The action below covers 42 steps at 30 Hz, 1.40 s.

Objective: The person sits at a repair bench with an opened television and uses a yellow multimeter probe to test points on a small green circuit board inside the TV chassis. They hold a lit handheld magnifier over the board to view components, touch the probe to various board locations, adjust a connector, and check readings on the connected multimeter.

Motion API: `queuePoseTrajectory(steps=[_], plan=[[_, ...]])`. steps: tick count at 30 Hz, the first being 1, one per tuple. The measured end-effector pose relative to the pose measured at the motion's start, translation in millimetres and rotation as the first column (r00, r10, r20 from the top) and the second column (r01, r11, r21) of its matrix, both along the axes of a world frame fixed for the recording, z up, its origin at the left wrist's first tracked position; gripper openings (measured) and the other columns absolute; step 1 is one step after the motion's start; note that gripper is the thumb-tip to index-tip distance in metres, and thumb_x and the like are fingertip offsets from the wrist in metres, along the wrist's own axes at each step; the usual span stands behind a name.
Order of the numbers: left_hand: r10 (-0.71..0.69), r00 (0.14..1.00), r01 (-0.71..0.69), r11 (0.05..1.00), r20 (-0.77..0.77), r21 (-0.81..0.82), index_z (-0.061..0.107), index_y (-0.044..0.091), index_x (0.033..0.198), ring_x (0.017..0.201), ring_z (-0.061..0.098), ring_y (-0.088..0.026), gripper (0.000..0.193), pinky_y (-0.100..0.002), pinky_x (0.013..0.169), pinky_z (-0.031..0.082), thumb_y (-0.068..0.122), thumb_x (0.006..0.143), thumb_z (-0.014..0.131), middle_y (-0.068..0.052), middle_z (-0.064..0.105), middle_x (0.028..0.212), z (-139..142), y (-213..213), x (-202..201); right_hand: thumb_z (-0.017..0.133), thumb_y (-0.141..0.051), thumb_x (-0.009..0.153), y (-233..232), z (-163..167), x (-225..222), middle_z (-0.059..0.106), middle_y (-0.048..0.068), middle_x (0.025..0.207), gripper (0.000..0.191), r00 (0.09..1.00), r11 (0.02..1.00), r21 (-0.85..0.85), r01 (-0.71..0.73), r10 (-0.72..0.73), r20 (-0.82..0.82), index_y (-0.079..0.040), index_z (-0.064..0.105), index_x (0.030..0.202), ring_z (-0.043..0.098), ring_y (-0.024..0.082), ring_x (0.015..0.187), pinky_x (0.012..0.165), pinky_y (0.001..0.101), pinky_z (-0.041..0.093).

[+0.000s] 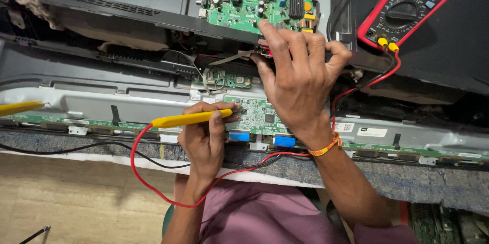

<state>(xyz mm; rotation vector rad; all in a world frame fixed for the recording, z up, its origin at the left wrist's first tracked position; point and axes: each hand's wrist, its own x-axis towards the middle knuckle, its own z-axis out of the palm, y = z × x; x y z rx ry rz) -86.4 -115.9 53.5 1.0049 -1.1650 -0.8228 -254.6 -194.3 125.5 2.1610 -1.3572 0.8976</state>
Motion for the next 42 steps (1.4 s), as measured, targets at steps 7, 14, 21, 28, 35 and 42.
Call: queuePoseTrajectory(steps=[7,14,21,28,35,42], plan=[[-0.005,1.000,0.005,1.000,0.005,-0.020,0.051,-0.003,0.116,0.096,0.075,-0.018,0.018,-0.029,0.083,0.065,0.015,0.112,0.051,-0.017,0.073,0.110,1.4,0.0,-0.2,0.094,-0.027,0.089,-2.8,-1.8,-0.8,0.062,-0.005,0.118,0.068,1.000,1.000,-0.017,-0.008,0.008,-0.001,-0.018,0.056,0.145,0.055,0.016,0.112,0.101,0.0444,0.028],[0.034,0.999,-0.033,0.999,0.032,-0.020,0.050,-0.003,0.118,0.095,0.075,-0.020,0.016,-0.030,0.083,0.064,0.012,0.111,0.051,-0.017,0.074,0.109,-3.1,2.0,-0.7,0.091,-0.034,0.093,3.6,8.4,0.2,0.063,-0.001,0.123,0.066,0.999,0.998,0.049,-0.025,0.024,0.025,-0.016,0.056,0.145,0.056,0.020,0.115,0.105,0.0467,0.030],[0.062,0.998,-0.062,0.998,0.025,-0.021,0.048,-0.002,0.121,0.099,0.074,-0.021,0.016,-0.034,0.089,0.065,0.011,0.112,0.050,-0.018,0.072,0.110,-8.8,5.3,-4.3,0.082,-0.037,0.098,29.8,38.6,-31.0,0.060,0.013,0.134,0.059,0.924,0.947,0.047,-0.319,0.299,0.237,-0.008,0.053,0.141,0.055,0.033,0.128,0.111,0.0477,0.042],[0.190,0.974,-0.187,0.982,0.126,-0.036,0.046,0.001,0.128,0.094,0.072,-0.024,0.025,-0.036,0.091,0.061,0.023,0.119,0.055,-0.021,0.072,0.104,-53.4,9.1,-0.9,0.077,-0.038,0.096,60.4,65.2,-185.6,0.067,0.013,0.116,0.042,0.997,0.990,-0.123,-0.073,0.072,-0.012,-0.005,0.063,0.119,0.063,0.033,0.110,0.098,0.0509,0.047],[0.124,0.992,-0.118,0.974,0.021,-0.191,0.041,0.002,0.131,0.102,0.073,-0.026,0.033,-0.038,0.098,0.063,0.030,0.122,0.055,-0.022,0.069,0.112,-18.0,-28.6,-49.3,0.066,-0.009,0.109,50.9,49.5,-462.8,0.064,0.010,0.105,0.015,0.882,0.910,-0.098,0.403,-0.358,0.307,0.002,0.059,0.117,0.061,0.024,0.094,0.088,0.0353,0.050],[-0.350,0.935,0.345,0.861,0.056,-0.373,0.043,0.001,0.130,0.103,0.072,-0.026,0.036,-0.039,0.097,0.062,0.035,0.122,0.051,-0.020,0.069,0.112,81.7,-88.3,-299.9,0.072,-0.018,0.091,11.4,42.1,-630.4,0.072,0.015,0.091,0.025,0.457,0.520,0.396,0.757,-0.854,0.247,-0.001,0.070,0.109,0.073,0.031,0.085,0.080,0.0408,0.057]])
